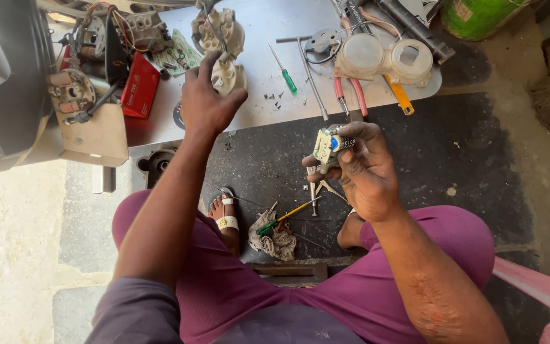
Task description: The person sits on a chair repairing a motorcycle instrument cluster. He manipulates a small digital odometer component by hand, uses pliers to work on its terminals, fits the component into the white plastic cluster housing, and uses a screwdriver on the housing.
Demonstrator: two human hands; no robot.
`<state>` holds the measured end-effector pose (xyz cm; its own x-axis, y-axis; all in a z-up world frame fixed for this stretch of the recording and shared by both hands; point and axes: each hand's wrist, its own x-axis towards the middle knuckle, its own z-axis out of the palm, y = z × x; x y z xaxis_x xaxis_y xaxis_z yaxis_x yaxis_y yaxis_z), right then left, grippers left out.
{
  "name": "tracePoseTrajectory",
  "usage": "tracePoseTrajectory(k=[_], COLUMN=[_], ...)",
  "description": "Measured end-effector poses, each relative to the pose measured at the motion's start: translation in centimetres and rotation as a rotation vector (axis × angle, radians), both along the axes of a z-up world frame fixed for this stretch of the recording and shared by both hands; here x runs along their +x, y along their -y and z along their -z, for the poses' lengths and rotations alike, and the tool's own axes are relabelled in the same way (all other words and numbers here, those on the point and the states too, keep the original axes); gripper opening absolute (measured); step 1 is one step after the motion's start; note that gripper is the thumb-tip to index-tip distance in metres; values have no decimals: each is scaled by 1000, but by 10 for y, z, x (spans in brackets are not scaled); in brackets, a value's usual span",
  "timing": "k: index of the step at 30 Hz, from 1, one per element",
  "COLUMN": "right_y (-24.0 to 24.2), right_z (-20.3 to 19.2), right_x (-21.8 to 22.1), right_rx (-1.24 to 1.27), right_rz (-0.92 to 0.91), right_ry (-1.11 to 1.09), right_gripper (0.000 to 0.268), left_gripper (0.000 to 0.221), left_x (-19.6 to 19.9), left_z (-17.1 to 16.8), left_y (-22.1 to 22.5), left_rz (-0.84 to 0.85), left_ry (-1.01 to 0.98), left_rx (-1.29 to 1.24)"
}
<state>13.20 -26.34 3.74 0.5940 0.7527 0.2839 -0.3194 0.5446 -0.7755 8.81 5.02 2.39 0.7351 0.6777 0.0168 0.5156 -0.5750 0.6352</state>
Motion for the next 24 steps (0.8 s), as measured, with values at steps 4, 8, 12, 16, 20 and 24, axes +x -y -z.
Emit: tracePoseTrajectory(k=[4,8,12,16,20,24], right_y=[-3,-9,-15,-20,-23,-25], right_z=[2,0,-1,1,2,2], right_x=[0,0,3,6,7,6], right_rx=[-102,-161,-270,-328,-356,-374], right_rz=[45,45,90,103,133,142], right_ry=[31,24,28,36,89,66], right_gripper=[29,45,56,55,55,55], left_gripper=[83,83,81,82,90,94], left_x=[10,17,25,30,35,34], left_z=[25,32,38,48,56,55], left_y=[-6,-9,-14,-18,-21,-21], left_rz=[-28,-55,-5,24,31,23], left_ry=[-70,-145,-152,-135,-186,-242], left_rx=[183,181,272,327,343,286])
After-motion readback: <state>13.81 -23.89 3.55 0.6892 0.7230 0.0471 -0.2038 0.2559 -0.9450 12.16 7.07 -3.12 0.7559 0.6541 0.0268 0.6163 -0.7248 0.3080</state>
